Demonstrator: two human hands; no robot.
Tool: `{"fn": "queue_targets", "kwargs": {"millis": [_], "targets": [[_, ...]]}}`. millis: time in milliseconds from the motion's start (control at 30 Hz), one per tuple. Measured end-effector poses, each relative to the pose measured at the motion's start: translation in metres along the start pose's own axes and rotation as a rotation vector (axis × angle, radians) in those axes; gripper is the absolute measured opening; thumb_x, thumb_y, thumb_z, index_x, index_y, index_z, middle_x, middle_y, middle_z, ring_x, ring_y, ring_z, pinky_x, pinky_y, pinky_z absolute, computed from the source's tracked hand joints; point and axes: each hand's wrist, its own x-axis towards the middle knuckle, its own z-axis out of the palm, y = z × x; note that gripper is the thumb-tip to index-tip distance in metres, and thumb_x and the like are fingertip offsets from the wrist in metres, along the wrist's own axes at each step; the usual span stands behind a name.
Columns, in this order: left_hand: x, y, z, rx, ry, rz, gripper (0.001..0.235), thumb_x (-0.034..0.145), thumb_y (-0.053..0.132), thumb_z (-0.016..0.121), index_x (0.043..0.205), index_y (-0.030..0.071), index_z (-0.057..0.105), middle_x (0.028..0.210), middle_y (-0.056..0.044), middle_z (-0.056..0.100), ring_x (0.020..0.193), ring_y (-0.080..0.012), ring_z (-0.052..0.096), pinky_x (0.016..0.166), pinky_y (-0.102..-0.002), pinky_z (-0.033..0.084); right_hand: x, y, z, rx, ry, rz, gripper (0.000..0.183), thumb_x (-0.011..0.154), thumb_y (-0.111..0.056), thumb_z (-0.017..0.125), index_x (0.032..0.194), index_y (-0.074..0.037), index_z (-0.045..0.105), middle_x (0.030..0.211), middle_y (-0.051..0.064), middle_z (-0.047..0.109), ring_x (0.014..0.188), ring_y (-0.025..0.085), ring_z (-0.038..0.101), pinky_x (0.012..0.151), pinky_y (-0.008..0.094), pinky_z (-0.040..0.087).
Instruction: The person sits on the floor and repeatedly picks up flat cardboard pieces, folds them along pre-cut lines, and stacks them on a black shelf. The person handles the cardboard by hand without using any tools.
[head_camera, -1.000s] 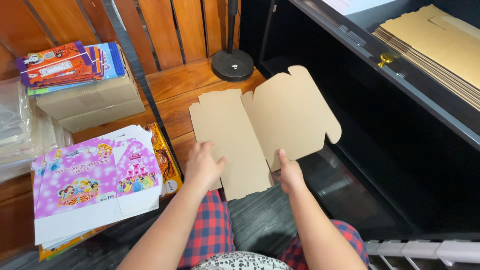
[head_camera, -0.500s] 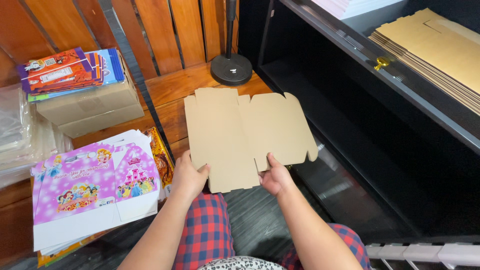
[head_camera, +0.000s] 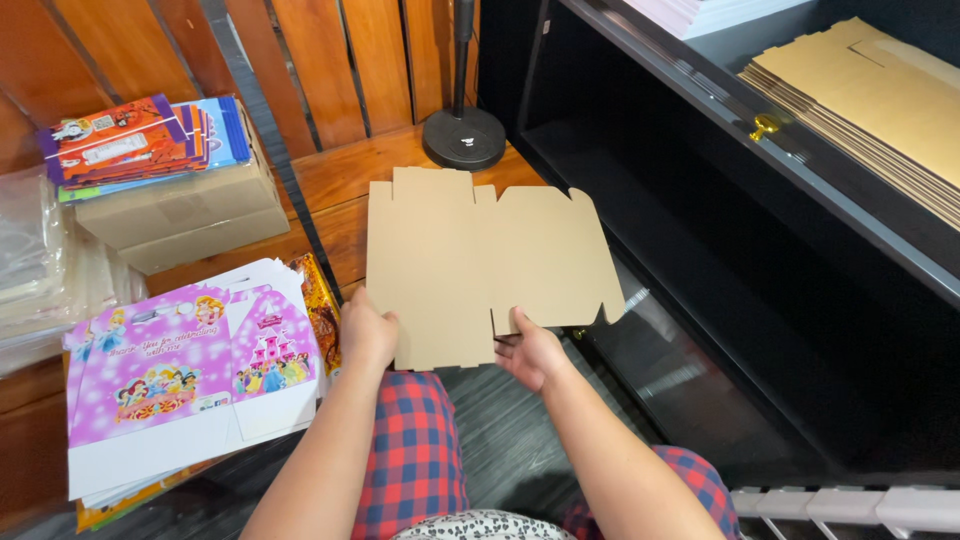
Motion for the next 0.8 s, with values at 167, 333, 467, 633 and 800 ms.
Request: {"fn": "queue_targets", "kwargs": {"millis": [167,333,467,633,800], "targets": [[0.008,0.0,0.004,0.033,0.026,0.003,0.072,0.091,0.018,0.069,0.154,-0.004,0.043,0.137,-0.024,0.053,0.136,-0.0413,0.053,0.112,-0.049,0.046,-0.04,-0.012,-0.013,-0.43,-0.007,-0.054,0.047,0.103,-0.042,0.063,0.132,-0.005,0.062,0.112,0.018,0.071,0.096,0.03,0.075,0.087,0.044,0.062],[0.008,0.009,0.002,0.09,0.033,0.006,0.074,0.091,0.019,0.072,0.154,-0.005,0.043,0.141,-0.025,0.05,0.139,-0.0429,0.048,0.115,-0.05,0.042,-0.023,-0.039,-0.062,-0.527,0.197,-0.241,0.033,0.095,-0.03,0.073,0.112,-0.002,0.076,0.079,0.017,0.074,0.059,0.023,0.073,0.053,0.031,0.062],[0.009,0.011,0.0,0.057,0.064,0.001,0.072,0.092,0.016,0.072,0.154,-0.007,0.043,0.141,-0.025,0.049,0.138,-0.0436,0.047,0.114,-0.049,0.043,0.021,-0.065,-0.138,-0.455,0.605,-0.617,0.019,0.089,-0.022,0.08,0.106,-0.014,0.079,0.077,0.012,0.071,0.057,0.018,0.066,0.047,0.029,0.058],[0.001,0.017,-0.004,0.013,0.072,0.005,0.068,0.093,0.014,0.072,0.151,-0.009,0.047,0.139,-0.026,0.049,0.137,-0.0467,0.047,0.114,-0.051,0.044,0.02,-0.077,-0.167,-0.583,0.794,-0.62,0.049,0.083,-0.022,0.089,0.128,-0.011,0.073,0.108,0.01,0.075,0.096,0.023,0.074,0.074,0.036,0.065],[0.008,0.01,0.002,0.022,0.095,0.019,0.066,0.092,0.014,0.074,0.15,-0.008,0.049,0.136,-0.024,0.052,0.134,-0.0437,0.05,0.113,-0.047,0.046,0.027,-0.076,-0.17,-0.566,0.689,-0.682,0.047,0.084,-0.01,0.087,0.128,-0.001,0.071,0.109,0.019,0.072,0.092,0.026,0.074,0.075,0.034,0.065]]}}
